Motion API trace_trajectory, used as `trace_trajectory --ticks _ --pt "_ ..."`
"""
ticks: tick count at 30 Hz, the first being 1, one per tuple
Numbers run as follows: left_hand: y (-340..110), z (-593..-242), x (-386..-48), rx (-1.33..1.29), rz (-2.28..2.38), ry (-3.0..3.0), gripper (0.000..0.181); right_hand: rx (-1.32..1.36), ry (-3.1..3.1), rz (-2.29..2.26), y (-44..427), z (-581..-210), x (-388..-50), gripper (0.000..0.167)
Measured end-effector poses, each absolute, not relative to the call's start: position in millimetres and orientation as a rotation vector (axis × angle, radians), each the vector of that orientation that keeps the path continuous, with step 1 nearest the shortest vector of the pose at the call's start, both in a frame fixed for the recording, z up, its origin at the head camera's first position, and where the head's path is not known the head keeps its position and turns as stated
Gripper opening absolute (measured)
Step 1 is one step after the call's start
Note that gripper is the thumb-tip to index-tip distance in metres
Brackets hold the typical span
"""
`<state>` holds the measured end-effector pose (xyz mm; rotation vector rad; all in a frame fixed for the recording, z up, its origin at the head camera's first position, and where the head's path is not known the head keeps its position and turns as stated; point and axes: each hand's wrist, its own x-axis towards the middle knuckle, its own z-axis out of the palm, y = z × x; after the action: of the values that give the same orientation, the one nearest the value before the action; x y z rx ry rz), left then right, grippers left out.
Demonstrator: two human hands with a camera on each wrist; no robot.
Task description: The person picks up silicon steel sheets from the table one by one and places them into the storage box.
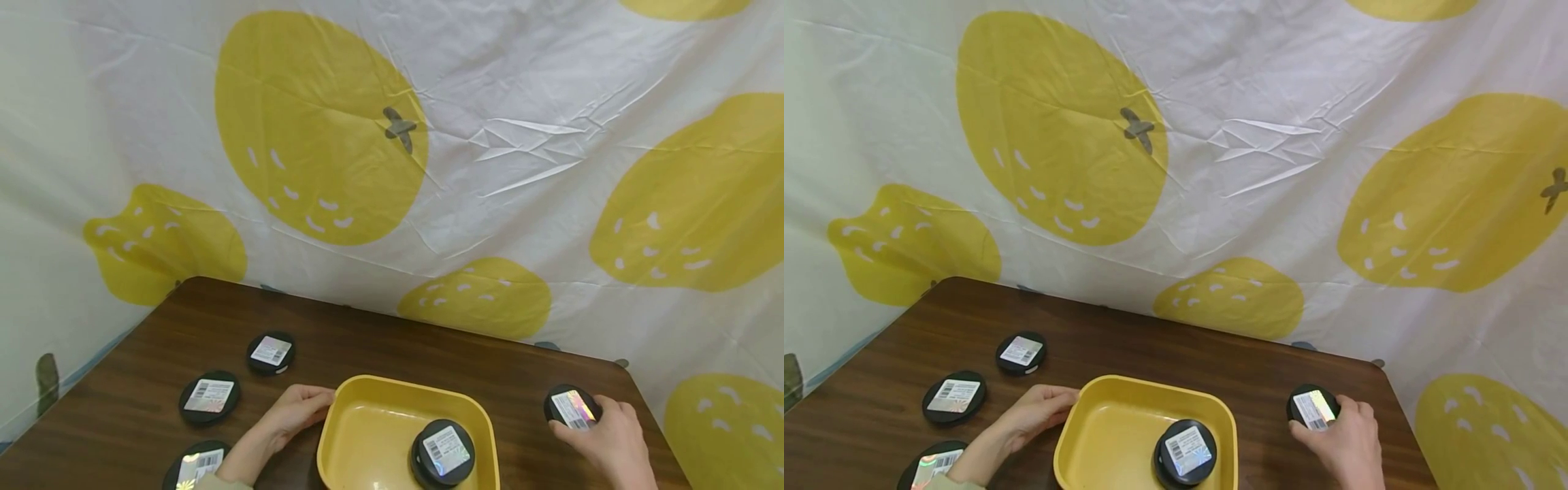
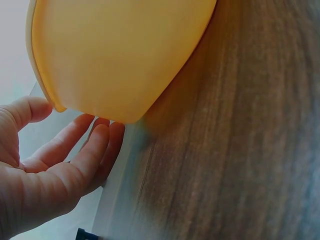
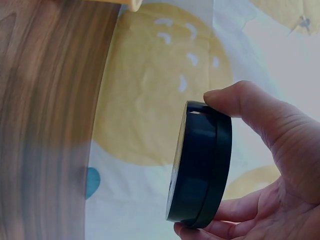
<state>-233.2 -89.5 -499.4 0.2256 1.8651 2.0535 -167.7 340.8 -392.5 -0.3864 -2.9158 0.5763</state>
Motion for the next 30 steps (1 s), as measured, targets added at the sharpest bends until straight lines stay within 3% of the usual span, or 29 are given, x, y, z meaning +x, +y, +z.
trace_trajectory --ticks 30 --pt "-89 -499 -234 0.193 2.043 1.886 0.034 -0.216 -2.889 0.560 306 -384 -158 0.085"
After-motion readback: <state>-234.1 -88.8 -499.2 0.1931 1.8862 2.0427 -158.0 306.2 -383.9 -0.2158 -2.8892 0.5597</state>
